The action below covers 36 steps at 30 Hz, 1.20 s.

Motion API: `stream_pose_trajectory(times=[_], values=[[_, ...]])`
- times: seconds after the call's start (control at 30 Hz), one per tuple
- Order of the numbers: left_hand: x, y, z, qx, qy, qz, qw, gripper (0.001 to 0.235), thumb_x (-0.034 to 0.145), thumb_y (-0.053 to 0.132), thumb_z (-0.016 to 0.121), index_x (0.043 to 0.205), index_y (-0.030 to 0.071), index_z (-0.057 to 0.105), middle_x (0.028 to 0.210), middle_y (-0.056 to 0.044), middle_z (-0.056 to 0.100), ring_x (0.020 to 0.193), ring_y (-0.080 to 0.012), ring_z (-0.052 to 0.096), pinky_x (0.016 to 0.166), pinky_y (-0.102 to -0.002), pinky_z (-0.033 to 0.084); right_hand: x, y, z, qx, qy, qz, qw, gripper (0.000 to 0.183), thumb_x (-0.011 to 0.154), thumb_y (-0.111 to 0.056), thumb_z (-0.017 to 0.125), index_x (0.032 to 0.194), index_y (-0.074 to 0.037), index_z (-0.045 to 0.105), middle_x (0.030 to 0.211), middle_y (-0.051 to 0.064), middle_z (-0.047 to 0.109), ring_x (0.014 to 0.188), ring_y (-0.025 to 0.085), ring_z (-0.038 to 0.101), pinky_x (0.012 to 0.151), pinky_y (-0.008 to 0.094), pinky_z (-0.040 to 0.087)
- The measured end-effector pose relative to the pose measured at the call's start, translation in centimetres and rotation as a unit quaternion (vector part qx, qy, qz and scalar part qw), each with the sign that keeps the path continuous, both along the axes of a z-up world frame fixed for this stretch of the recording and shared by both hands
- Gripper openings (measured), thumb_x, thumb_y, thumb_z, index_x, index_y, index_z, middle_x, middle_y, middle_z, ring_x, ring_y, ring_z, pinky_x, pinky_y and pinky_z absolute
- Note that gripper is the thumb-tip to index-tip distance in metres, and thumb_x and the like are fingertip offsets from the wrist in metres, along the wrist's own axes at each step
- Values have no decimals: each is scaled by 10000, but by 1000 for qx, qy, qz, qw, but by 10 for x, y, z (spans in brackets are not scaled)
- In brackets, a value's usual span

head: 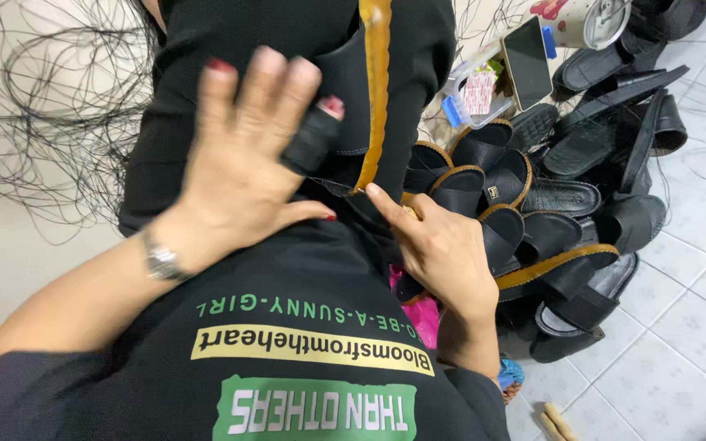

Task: The person sits on the floor and sews a black sandal using a needle and thread. They repeatedly push the needle through the sandal strap and pull the thread to secure it. A pile of other sandals is visible nearby.

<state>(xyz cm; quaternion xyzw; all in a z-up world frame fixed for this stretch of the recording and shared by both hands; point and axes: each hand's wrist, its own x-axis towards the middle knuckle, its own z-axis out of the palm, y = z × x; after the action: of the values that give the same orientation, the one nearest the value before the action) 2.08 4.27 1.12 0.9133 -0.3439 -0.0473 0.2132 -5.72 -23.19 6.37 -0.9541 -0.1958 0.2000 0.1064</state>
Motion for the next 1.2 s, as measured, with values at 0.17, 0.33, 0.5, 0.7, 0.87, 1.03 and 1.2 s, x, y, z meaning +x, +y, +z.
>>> stream_pose_trajectory(times=[0.17, 0.33, 0.5, 0.7, 0.87, 1.03, 1.2], values=[[-14, -31, -43, -51, -153, -20, 987, 531, 684, 609, 945, 744, 121, 744, 1605, -246, 439, 1511, -413, 390, 1291, -554, 204, 9, 15, 12, -115, 44, -4, 992, 684, 858, -159, 593, 1516, -307, 479, 814, 45, 529, 505, 328, 574, 337, 486, 439], [-11, -41, -51, -56, -203, -9, 978, 607, 864, 660, 869, 655, 128, 664, 1568, -240, 466, 1481, -401, 408, 1301, -463, 255, 2, 24, -2, -162, 36, -11, 986, 712, 830, -196, 592, 1528, -273, 473, 755, 87, 552, 476, 354, 599, 367, 501, 456], [-8, -41, -49, -58, -218, 1, 974, 597, 886, 637, 891, 654, 134, 665, 1572, -234, 458, 1481, -389, 418, 1307, -436, 251, 1, 20, -8, -106, 3, -26, 994, 616, 888, -192, 607, 1495, -258, 525, 702, 71, 518, 488, 365, 551, 394, 530, 436], [-4, -40, -56, -101, -223, 4, 970, 471, 1167, 287, 649, 751, 81, 730, 1589, -210, 442, 1491, -343, 447, 1313, -407, 262, 6, 24, -16, 61, 2, -88, 994, 532, 908, -44, 645, 1419, -186, 595, 965, 45, 704, 702, 302, 670, 542, 444, 485], [1, -26, -36, -153, -215, -11, 964, 734, 1118, 639, 571, 1087, -56, 804, 1505, -239, 500, 1438, -361, 459, 1200, -464, 327, 5, 28, -14, 130, -10, -81, 988, 429, 978, -94, 682, 1397, -112, 596, 1073, 106, 710, 805, 292, 708, 655, 398, 530], [-33, -4, -25, -292, -43, -1, 955, 346, 920, 270, 757, 660, 58, 675, 1248, -69, 711, 1136, -289, 622, 969, -443, 432, -10, 35, -5, 29, -94, -87, 991, 330, 949, -220, 653, 1277, -192, 679, 978, 52, 738, 799, 252, 730, 653, 363, 587], [-24, -7, 11, -530, 584, 24, 614, 139, 906, 44, 700, 1023, -6, 755, 1157, -125, 747, 546, -64, 603, 530, -223, 534, -6, 27, -10, -33, -118, -48, 991, 241, 991, -194, 539, 1204, -189, 653, 958, 3, 687, 768, 227, 704, 630, 344, 561]])
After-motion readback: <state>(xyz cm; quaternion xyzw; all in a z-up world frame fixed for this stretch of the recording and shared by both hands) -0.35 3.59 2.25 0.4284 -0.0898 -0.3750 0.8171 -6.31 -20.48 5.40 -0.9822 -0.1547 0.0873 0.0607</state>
